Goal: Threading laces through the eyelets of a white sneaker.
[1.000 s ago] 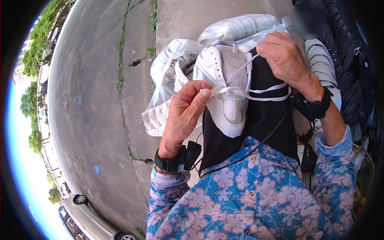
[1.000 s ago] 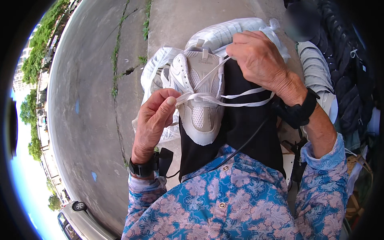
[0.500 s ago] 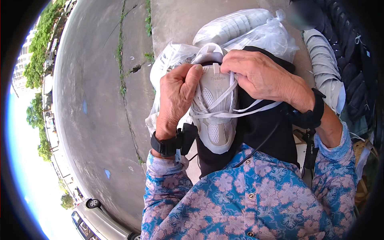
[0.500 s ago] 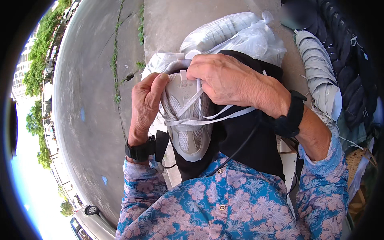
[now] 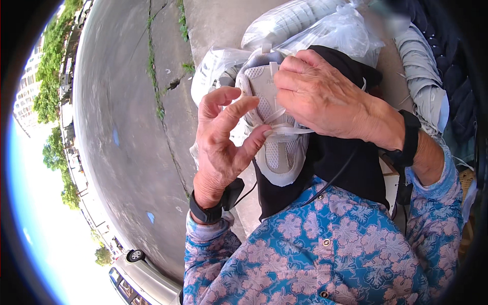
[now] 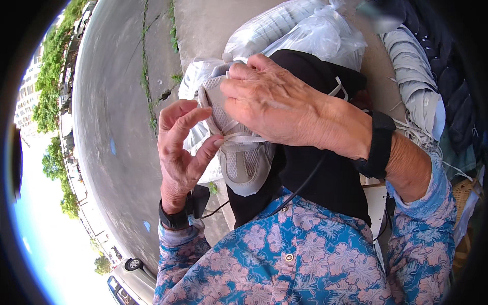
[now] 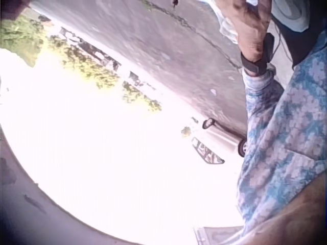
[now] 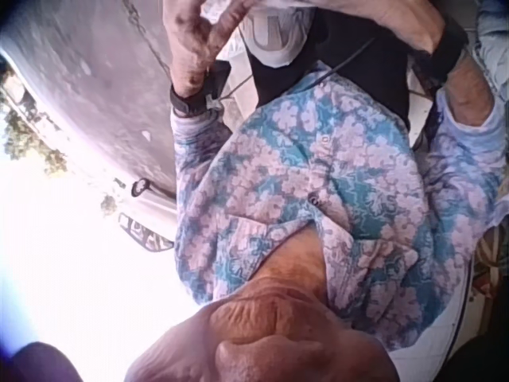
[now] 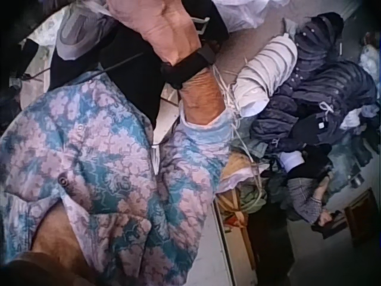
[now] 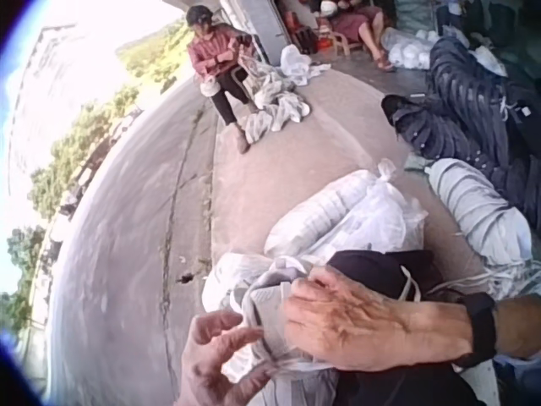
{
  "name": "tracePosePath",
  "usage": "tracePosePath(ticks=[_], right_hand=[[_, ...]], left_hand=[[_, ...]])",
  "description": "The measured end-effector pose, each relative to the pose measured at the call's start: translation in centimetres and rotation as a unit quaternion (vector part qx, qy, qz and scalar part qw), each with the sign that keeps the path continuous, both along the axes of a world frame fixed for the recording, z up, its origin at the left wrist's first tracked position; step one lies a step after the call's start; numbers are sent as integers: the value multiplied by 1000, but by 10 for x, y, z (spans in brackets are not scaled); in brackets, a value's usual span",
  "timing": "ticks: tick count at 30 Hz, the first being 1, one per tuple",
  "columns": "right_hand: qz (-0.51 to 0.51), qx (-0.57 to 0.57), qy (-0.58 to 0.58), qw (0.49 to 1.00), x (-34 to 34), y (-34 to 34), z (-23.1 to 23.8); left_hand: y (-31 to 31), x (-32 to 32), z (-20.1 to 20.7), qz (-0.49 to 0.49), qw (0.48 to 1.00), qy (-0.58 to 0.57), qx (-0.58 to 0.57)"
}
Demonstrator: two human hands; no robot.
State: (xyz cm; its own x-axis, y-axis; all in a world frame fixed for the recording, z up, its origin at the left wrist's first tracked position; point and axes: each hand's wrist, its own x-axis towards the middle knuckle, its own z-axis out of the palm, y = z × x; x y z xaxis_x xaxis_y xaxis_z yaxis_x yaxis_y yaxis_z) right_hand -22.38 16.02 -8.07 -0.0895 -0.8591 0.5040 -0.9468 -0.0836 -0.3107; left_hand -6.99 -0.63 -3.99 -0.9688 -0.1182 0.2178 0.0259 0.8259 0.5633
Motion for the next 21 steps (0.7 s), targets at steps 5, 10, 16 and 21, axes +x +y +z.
tracePosePath(ticks=[5,10,16,21], right_hand=[[-64,3,71,995,-34,20,1],[-175,89,77,977,-77,63,-5],[-94,21,-40,995,-29,25,-2],[9,12,-24,1000,-13,7,3]], left_hand=[[1,-1,-6,-50,998,4,-47],[0,-5,-7,-84,993,29,-81],[2,-11,-2,-91,993,-13,-73],[3,-9,8,-73,992,-99,-28]])
